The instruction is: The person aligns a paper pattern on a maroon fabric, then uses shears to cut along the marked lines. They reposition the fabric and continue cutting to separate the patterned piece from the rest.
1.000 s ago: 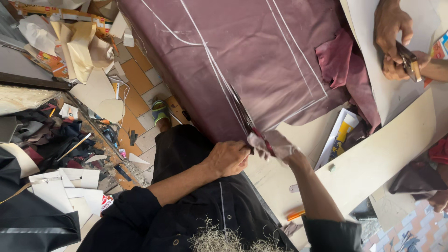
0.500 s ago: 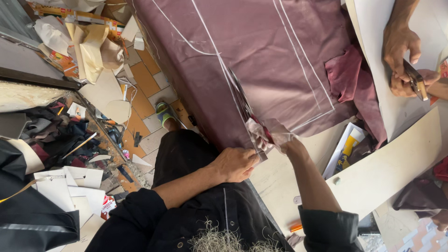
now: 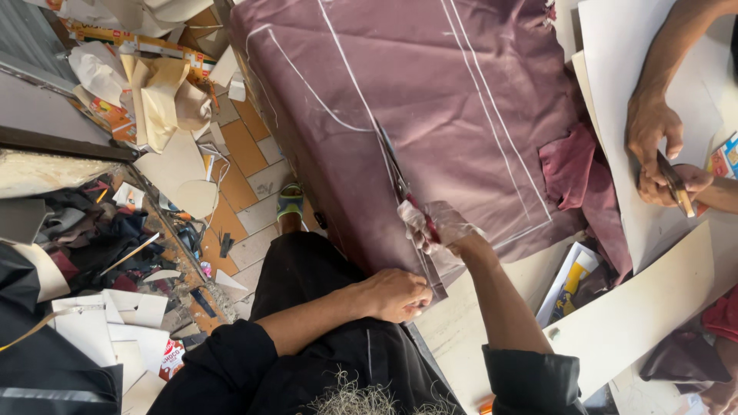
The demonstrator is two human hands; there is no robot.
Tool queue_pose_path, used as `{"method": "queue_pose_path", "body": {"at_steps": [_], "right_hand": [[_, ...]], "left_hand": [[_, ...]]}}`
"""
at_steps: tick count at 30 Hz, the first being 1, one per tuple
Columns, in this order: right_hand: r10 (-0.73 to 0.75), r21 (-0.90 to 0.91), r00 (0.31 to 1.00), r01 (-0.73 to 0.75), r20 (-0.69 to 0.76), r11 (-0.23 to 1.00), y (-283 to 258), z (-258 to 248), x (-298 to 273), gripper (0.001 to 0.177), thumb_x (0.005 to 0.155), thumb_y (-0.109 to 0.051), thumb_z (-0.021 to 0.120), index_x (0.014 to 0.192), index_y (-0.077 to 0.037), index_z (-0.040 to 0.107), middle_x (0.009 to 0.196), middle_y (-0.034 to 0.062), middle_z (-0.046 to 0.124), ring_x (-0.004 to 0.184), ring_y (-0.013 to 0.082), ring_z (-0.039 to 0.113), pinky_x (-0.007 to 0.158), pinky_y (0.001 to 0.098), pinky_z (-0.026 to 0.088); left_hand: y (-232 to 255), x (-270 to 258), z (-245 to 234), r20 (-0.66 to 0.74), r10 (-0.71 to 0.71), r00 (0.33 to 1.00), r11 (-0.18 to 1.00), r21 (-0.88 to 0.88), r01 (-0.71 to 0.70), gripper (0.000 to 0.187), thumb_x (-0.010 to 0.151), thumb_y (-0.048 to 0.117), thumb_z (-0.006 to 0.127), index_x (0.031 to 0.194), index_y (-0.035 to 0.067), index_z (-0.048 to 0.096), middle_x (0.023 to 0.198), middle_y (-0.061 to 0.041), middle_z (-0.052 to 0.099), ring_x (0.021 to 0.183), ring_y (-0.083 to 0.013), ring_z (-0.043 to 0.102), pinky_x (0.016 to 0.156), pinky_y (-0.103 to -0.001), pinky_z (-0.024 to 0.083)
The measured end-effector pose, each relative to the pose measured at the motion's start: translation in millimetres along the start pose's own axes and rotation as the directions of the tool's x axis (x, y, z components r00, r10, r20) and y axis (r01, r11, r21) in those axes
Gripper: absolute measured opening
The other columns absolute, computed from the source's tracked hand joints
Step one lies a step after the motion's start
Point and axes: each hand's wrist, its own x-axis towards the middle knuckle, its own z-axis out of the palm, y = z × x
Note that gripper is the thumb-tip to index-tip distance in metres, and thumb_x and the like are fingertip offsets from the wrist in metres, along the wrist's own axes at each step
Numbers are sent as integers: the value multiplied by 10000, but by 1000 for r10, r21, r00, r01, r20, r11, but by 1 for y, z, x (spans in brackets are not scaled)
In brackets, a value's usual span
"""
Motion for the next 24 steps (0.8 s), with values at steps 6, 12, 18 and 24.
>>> {"method": "queue_pose_path", "body": {"at_steps": [6,12,18,24], "right_hand": [[54,-36,998,-54,-18,998,-20,3,6,429,865,-410,754,780,6,696,628,90,672,507,178,608,474,327,481],[67,24,998,-67,-11,997,-48,1,28,420,856,-410,754,782,0,699,631,88,675,506,174,609,473,325,481],[108,-26,994,-108,0,994,-63,5,35,411,847,-410,754,785,-7,701,634,87,678,505,169,611,473,323,481],[86,37,996,-85,-12,996,-93,2,61,403,838,-410,754,787,-14,704,636,85,681,504,165,613,473,321,481]], "left_hand": [[-16,10,-26,125,8,992,928,-371,39,226,920,125,656,1117,13,652,968,-107,738,833,-191,727,742,-339,597],[-28,22,-42,444,-2,896,675,-660,328,405,1023,208,575,1356,-12,506,1208,-203,670,1053,-272,734,867,-359,638],[-38,32,-48,535,119,837,551,-737,392,489,1016,265,565,1431,31,454,1286,-191,634,1170,-269,665,936,-429,589],[-42,43,-54,633,165,756,435,-735,521,513,1026,287,555,1466,70,405,1357,-161,588,1255,-271,605,1049,-535,497]]}}
